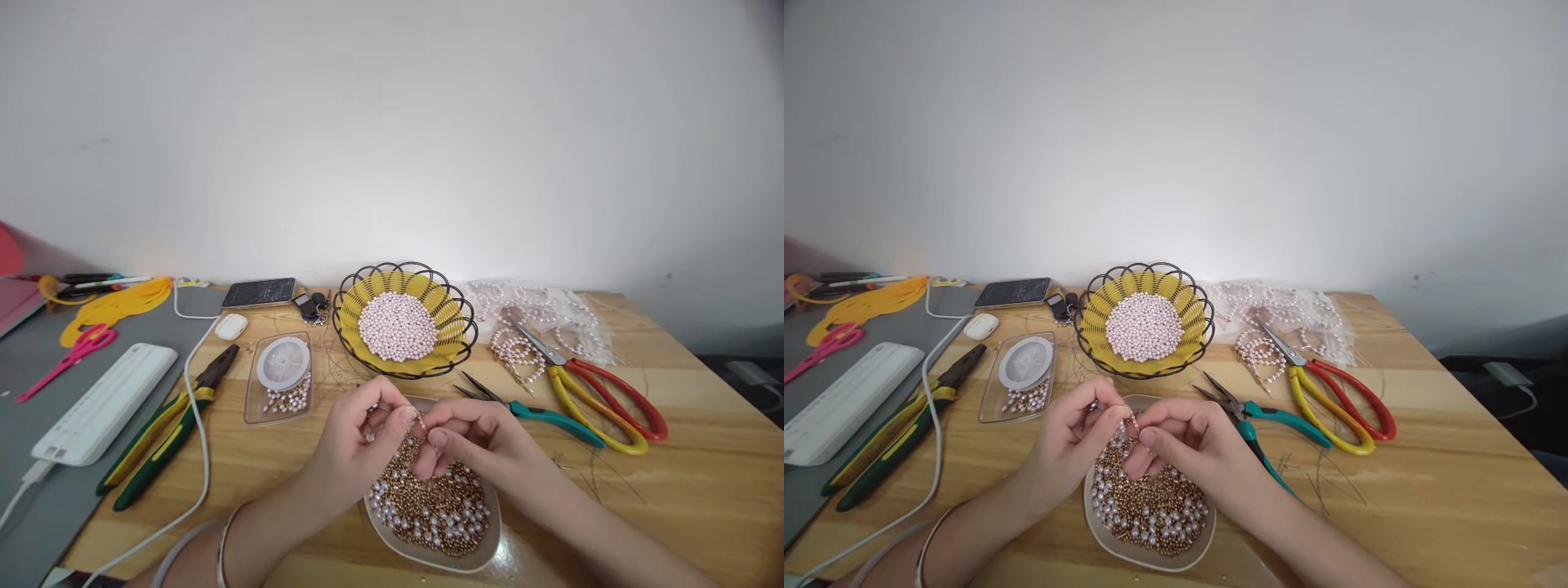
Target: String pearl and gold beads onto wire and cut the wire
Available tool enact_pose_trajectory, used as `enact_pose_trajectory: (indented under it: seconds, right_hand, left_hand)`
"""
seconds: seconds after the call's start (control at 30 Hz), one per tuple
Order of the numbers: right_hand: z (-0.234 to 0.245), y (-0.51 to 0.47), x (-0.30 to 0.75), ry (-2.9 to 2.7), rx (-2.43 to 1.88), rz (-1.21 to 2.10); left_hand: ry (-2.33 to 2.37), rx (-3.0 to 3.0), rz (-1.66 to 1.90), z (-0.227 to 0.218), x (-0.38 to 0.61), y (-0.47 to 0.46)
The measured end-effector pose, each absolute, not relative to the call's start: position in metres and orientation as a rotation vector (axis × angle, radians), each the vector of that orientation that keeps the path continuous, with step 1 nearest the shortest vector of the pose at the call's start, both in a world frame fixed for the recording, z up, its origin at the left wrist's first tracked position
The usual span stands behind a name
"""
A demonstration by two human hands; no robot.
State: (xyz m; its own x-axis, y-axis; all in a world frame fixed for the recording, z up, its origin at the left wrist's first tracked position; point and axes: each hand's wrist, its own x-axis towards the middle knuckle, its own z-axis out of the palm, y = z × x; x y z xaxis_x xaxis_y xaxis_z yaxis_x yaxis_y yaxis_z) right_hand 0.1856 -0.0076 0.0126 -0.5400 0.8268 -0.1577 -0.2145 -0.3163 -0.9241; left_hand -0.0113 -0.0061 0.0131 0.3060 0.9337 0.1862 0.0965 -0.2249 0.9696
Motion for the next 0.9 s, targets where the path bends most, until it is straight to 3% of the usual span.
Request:
enact_pose_trajectory:
  seconds: [0.9]
  right_hand:
    - [0.0156, -0.01, 0.1831, -1.152, -0.863, 2.123]
  left_hand:
    - [0.994, 1.542, 1.049, 0.0134, -0.0116, -0.0039]
